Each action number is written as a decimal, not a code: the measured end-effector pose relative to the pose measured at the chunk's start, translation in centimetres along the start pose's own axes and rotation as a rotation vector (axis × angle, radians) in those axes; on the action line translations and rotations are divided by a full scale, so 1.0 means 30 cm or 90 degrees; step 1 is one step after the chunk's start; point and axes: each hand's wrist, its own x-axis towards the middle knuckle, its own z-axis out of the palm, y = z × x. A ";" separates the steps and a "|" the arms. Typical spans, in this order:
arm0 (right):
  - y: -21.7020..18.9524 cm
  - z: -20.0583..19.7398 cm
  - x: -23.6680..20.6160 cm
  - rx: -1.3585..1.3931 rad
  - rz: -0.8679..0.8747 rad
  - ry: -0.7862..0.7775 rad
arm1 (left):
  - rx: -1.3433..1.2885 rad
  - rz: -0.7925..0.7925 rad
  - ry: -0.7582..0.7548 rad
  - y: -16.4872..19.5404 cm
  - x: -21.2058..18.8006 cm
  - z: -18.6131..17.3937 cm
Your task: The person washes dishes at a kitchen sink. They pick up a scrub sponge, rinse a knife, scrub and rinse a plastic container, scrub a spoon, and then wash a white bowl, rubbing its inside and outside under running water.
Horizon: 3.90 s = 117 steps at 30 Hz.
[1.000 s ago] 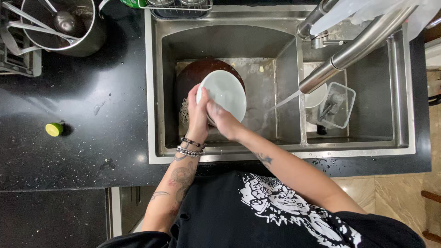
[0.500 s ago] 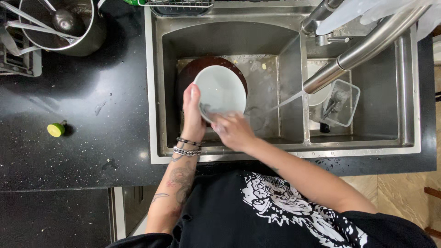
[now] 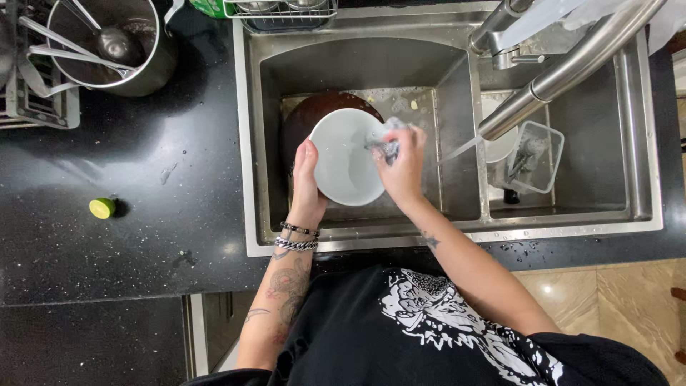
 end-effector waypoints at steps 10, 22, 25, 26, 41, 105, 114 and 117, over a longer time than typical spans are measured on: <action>0.027 0.027 -0.012 -0.078 0.107 -0.052 | 0.104 0.025 -0.032 0.054 0.004 -0.050; 0.040 -0.041 0.073 0.474 0.552 -0.255 | 0.122 -0.010 -0.036 -0.002 0.035 -0.071; 0.071 -0.042 0.069 0.254 0.381 -0.368 | 0.130 -0.035 0.000 -0.015 0.048 -0.081; 0.080 -0.036 0.058 0.225 0.385 -0.390 | 0.130 -0.032 0.007 -0.020 0.051 -0.081; 0.246 0.172 -0.080 0.571 0.805 -0.258 | 0.123 0.041 0.053 -0.081 0.097 -0.060; 0.033 -0.023 0.215 0.061 0.162 -0.248 | 0.410 -0.048 -0.141 0.039 0.264 -0.006; 0.039 0.023 0.224 0.213 0.284 -0.236 | 0.381 0.075 -0.085 -0.012 0.252 -0.054; 0.118 0.081 0.160 0.625 0.733 -0.149 | 0.117 0.142 -0.008 -0.081 0.235 -0.034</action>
